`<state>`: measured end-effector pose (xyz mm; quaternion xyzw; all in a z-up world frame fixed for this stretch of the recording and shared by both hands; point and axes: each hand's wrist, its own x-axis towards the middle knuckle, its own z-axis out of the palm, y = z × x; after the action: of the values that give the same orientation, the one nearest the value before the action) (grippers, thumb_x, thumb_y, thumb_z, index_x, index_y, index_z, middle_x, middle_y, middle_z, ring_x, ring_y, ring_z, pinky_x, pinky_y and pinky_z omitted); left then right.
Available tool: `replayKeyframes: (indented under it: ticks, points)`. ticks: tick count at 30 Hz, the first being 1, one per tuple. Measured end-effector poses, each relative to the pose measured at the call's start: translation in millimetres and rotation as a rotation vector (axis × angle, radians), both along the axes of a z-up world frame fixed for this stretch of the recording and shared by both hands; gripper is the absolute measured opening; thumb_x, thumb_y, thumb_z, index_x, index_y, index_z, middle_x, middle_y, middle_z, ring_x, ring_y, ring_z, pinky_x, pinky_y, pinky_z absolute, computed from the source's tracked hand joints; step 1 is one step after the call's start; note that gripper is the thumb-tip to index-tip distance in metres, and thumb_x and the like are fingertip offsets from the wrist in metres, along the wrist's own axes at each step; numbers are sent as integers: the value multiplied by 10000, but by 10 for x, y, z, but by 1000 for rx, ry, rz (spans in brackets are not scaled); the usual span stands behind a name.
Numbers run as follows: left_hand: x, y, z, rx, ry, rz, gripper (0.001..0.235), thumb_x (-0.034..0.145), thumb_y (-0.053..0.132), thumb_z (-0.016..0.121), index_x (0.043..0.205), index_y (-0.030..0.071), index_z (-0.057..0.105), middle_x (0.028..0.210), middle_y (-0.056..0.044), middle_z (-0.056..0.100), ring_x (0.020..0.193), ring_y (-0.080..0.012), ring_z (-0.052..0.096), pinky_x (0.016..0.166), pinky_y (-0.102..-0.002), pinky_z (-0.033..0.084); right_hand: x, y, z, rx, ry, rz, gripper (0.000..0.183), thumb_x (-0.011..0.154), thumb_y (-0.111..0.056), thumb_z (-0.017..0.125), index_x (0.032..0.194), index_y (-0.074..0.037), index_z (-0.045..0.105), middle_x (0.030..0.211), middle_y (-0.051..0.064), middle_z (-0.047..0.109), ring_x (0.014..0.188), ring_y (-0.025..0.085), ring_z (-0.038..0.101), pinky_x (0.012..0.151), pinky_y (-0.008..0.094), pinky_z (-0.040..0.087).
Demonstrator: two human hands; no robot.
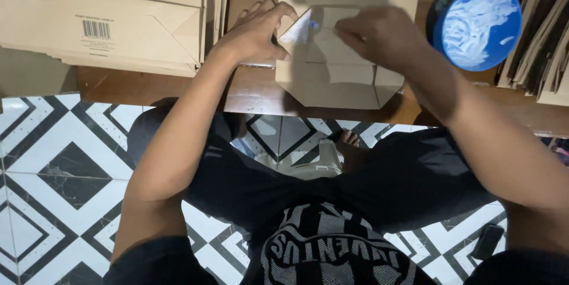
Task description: The person sits on the floor and applies white glue from a blue lid onto the flaps of a flat cardboard box using a small stick. They repeatedly dip the stick into the glue and spread it along the edges of the box flaps, then fold and press the flaps to adhere them.
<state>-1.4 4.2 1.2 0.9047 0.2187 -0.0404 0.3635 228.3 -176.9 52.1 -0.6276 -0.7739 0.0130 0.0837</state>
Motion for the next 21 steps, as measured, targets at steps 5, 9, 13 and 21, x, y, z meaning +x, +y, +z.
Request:
replayKeyframes:
  ticks: [5, 9, 13, 21]
  points:
    - [7, -12, 99, 41, 30, 5, 705, 688, 137, 851, 1329, 191, 562, 1092, -57, 540, 1110, -267, 510, 992, -450, 353, 438, -395, 644, 73, 138, -152, 39, 1084, 9, 844, 1096, 39, 821, 1035, 156, 781, 790, 238, 706, 709, 347, 563]
    - [21, -71, 212, 72, 87, 38, 660, 735, 183, 840, 1341, 182, 577, 1120, -44, 574, 1144, -258, 530, 1046, -496, 332, 1122, -1076, 792, -11, 106, -453, 114, 1240, -8, 882, 1293, 85, 842, 1067, 195, 769, 783, 249, 669, 718, 362, 551]
    - [32, -111, 220, 88, 69, 34, 574, 734, 137, 825, 1264, 181, 610, 1087, -31, 602, 1099, -265, 560, 1006, -500, 377, 1604, -1529, 640, -86, -122, -553, 172, 1061, -11, 908, 1211, 55, 853, 985, 161, 783, 692, 219, 690, 704, 338, 582]
    - [57, -129, 262, 81, 68, 26, 579, 747, 104, 813, 1291, 114, 615, 1104, -50, 611, 1083, -273, 571, 1026, -475, 379, 1667, -1519, -49, -121, -520, -487, 142, 969, -300, 751, 992, -184, 829, 1067, 45, 778, 816, 286, 730, 763, 382, 599]
